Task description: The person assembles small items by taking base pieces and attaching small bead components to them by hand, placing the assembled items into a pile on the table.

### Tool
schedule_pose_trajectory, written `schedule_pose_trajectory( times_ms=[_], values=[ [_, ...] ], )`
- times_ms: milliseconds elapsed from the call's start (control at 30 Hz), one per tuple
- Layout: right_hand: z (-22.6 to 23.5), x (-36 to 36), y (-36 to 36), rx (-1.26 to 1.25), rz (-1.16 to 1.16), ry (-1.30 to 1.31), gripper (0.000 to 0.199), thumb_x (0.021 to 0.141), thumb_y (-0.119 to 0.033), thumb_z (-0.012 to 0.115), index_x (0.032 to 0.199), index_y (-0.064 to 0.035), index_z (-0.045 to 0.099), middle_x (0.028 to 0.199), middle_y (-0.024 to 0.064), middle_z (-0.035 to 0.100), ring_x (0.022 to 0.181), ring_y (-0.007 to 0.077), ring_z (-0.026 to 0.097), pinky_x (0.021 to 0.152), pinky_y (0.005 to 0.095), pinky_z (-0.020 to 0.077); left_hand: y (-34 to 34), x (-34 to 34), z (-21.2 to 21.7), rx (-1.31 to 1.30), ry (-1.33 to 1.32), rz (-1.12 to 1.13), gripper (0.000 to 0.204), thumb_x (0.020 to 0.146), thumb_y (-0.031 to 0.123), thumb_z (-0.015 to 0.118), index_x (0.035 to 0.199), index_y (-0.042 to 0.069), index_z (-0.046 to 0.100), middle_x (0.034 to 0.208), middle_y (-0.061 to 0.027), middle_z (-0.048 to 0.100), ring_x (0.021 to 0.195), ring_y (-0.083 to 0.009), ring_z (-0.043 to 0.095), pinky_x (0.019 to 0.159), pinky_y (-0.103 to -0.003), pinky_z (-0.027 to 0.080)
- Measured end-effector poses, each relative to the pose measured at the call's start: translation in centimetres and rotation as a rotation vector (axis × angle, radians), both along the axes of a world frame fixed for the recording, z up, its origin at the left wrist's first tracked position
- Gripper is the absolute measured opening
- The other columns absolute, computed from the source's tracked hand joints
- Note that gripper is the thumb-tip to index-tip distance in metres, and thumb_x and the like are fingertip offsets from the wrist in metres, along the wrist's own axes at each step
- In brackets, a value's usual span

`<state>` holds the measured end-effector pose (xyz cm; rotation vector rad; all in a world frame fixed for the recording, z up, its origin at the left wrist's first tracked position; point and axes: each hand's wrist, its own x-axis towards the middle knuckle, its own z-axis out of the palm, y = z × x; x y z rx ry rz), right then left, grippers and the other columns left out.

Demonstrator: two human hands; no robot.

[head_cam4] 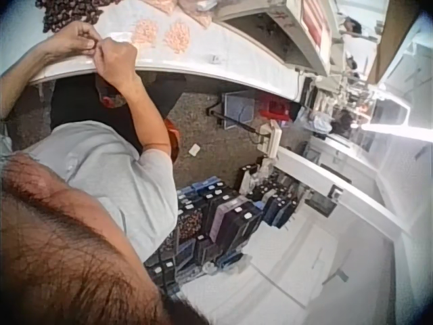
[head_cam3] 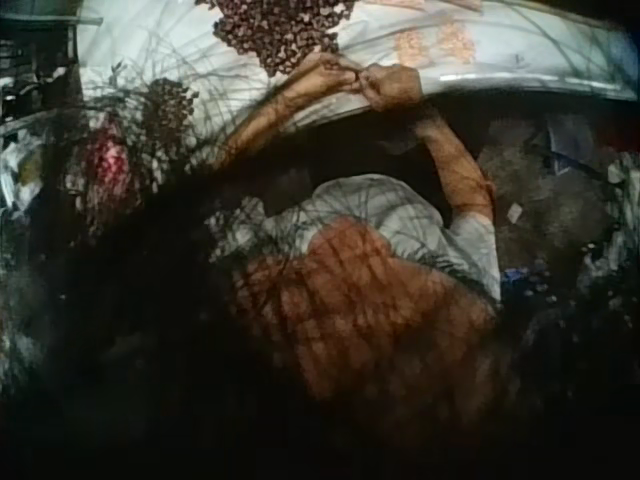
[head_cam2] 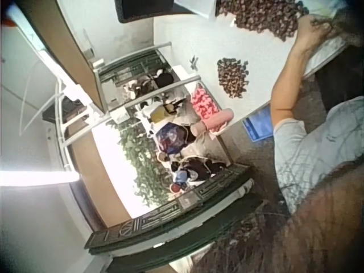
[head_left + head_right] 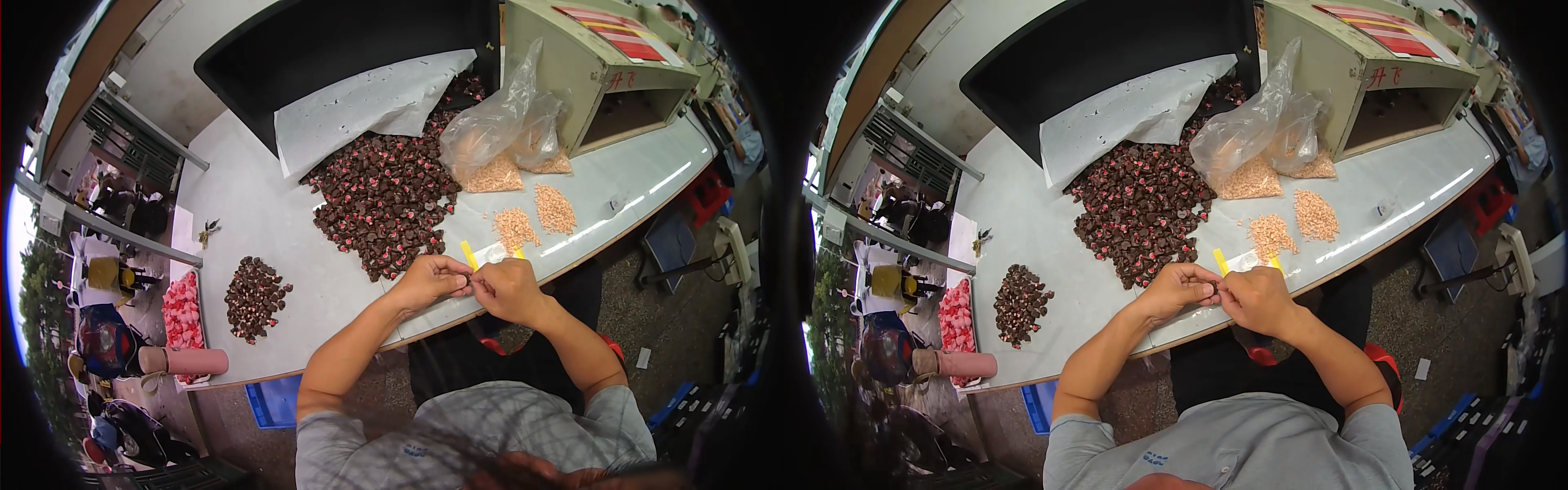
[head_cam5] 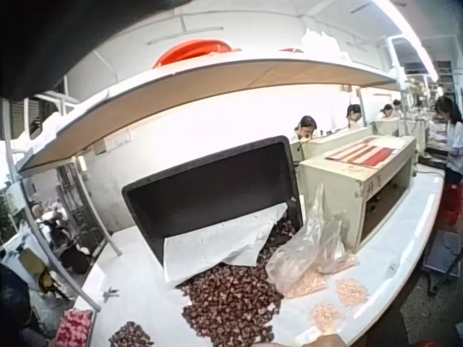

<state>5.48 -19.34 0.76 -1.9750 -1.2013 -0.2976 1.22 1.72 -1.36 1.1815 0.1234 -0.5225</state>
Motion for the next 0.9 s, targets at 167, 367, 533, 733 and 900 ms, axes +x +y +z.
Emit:
schedule_pose_trajectory(
  times_ms=[167,367,533,733,900],
  values=[
    [0.0,-0.2,0.1,0.026,-0.008,-0.038,0.011,0.074,-0.002,0.072,0.081,-0.0049,0.066,0.063,0.0063,0.062,0.051,0.0213,0.061,0.049,0.0329,0.0464,0.1,-0.1,-0.1,-0.022,-0.029,0.03,0.023,0.091,0.001,0.067,0.112,-0.007,0.064,0.112,-0.018,0.069,0.095,-0.0217,0.07,0.088,-0.033,0.059],
    [0.5,1.5,-3.9,0.277,-0.256,0.325,0.005,0.087,-0.002,0.067,0.091,0.0019,0.067,0.066,0.0073,0.064,0.054,0.0118,0.058,0.051,0.0251,0.0444,0.1,0.1,0.0,-0.055,-0.011,-0.002,0.025,0.091,0.002,0.068,0.114,-0.006,0.064,0.117,-0.0183,0.067,0.097,-0.0222,0.07,0.087,-0.032,0.059],
    [0.7,4.8,-10.2,0.177,-0.625,0.169,0.006,0.086,-0.006,0.067,0.091,-0.0015,0.067,0.061,0.0097,0.061,0.052,0.0189,0.061,0.049,0.0305,0.0447,0.2,0.0,0.5,-0.002,-0.02,-0.043,0.028,0.091,0.004,0.068,0.116,-0.007,0.063,0.119,-0.0172,0.067,0.097,-0.0212,0.07,0.086,-0.029,0.058],
    [-0.1,5.9,-12.6,-0.216,-0.691,0.154,0.008,0.084,-0.011,0.066,0.092,-0.0095,0.067,0.063,0.011,0.062,0.058,0.0288,0.064,0.056,0.0388,0.0486,0.4,-0.2,0.8,0.072,-0.02,-0.027,0.031,0.089,0.01,0.071,0.116,-0.005,0.064,0.118,-0.0153,0.068,0.097,-0.0201,0.07,0.082,-0.026,0.057],
    [-0.5,6.1,-11.6,-0.268,-0.656,0.1,0.01,0.083,-0.013,0.066,0.093,-0.0102,0.065,0.065,0.0107,0.065,0.063,0.0304,0.066,0.058,0.0414,0.0505,0.1,0.0,0.7,0.068,-0.025,-0.03,0.03,0.089,0.009,0.072,0.115,-0.005,0.064,0.118,-0.0154,0.068,0.097,-0.021,0.07,0.082,-0.027,0.057]
  ],
)
